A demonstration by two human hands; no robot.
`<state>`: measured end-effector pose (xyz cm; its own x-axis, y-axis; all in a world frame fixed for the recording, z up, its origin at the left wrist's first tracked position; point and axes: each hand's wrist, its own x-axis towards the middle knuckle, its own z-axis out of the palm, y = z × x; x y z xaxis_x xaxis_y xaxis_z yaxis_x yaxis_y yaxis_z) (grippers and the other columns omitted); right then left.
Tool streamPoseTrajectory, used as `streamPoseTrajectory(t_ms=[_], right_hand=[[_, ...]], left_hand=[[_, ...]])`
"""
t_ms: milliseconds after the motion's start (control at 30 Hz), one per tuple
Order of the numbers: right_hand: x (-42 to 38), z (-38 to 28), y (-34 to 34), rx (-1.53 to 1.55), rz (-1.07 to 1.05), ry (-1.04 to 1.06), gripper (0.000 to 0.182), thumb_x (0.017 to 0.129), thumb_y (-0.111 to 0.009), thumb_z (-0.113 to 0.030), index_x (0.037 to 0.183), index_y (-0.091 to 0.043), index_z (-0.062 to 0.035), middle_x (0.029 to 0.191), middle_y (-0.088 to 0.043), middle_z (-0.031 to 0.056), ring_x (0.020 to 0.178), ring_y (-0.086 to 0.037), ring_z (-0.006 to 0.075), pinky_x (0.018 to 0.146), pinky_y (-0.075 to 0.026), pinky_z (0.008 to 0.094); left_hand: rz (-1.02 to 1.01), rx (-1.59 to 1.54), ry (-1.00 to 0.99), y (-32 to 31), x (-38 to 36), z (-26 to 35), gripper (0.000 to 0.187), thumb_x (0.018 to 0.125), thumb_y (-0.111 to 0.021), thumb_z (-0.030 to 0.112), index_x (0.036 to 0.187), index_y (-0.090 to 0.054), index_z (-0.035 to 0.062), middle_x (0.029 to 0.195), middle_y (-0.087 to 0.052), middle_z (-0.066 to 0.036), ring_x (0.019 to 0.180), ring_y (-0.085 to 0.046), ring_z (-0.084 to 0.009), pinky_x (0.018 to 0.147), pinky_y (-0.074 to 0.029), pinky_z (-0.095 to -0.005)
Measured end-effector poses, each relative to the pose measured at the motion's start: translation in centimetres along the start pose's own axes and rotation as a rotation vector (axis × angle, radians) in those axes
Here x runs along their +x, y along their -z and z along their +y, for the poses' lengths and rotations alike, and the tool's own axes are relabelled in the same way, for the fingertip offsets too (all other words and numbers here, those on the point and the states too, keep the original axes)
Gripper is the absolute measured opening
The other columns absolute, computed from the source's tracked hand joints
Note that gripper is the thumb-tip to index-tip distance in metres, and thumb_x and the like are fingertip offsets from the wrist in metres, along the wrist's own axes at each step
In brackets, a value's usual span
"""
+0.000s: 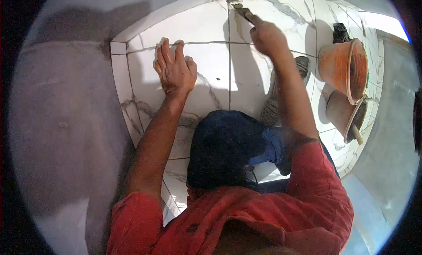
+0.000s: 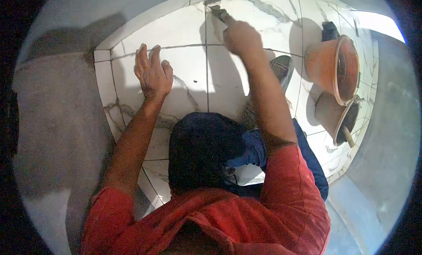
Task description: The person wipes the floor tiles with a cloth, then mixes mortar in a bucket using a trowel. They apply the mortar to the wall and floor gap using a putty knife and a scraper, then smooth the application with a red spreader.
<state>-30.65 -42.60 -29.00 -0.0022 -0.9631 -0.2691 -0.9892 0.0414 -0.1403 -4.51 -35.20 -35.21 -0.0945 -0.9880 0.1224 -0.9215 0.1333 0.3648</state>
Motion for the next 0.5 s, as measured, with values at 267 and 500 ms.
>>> streamPoseTrajectory(t_ms=[267, 500], right_hand=[[0.1, -4.0, -2.2, 0.024, 0.048, -0.171, 0.045, 0.094, -0.046, -0.021, 0.137, -0.048, -0.0106, 0.102, -0.067, 0.0239, 0.094, -0.066, 0.0412, 0.082, -0.053, 0.0490], [2.7, -3.9, -1.2, 0.091, 0.060, -0.266, 0.046, 0.091, -0.044, -0.017, 0.136, -0.050, -0.0112, 0.106, -0.067, 0.0242, 0.101, -0.065, 0.0405, 0.089, -0.050, 0.0486]], left_hand=[[-0.010, 0.004, 0.005, -0.1, 0.0, -0.1, 0.054, 0.088, -0.056, 0.019, 0.140, -0.043, 0.0070, 0.148, -0.028, -0.023, 0.139, -0.025, -0.0433, 0.109, -0.023, -0.0594], [-0.039, 0.010, 0.035, 0.0, 0.2, 0.1, 0.054, 0.086, -0.058, 0.020, 0.138, -0.046, 0.0073, 0.148, -0.027, -0.021, 0.140, -0.023, -0.0407, 0.110, -0.022, -0.0567]])
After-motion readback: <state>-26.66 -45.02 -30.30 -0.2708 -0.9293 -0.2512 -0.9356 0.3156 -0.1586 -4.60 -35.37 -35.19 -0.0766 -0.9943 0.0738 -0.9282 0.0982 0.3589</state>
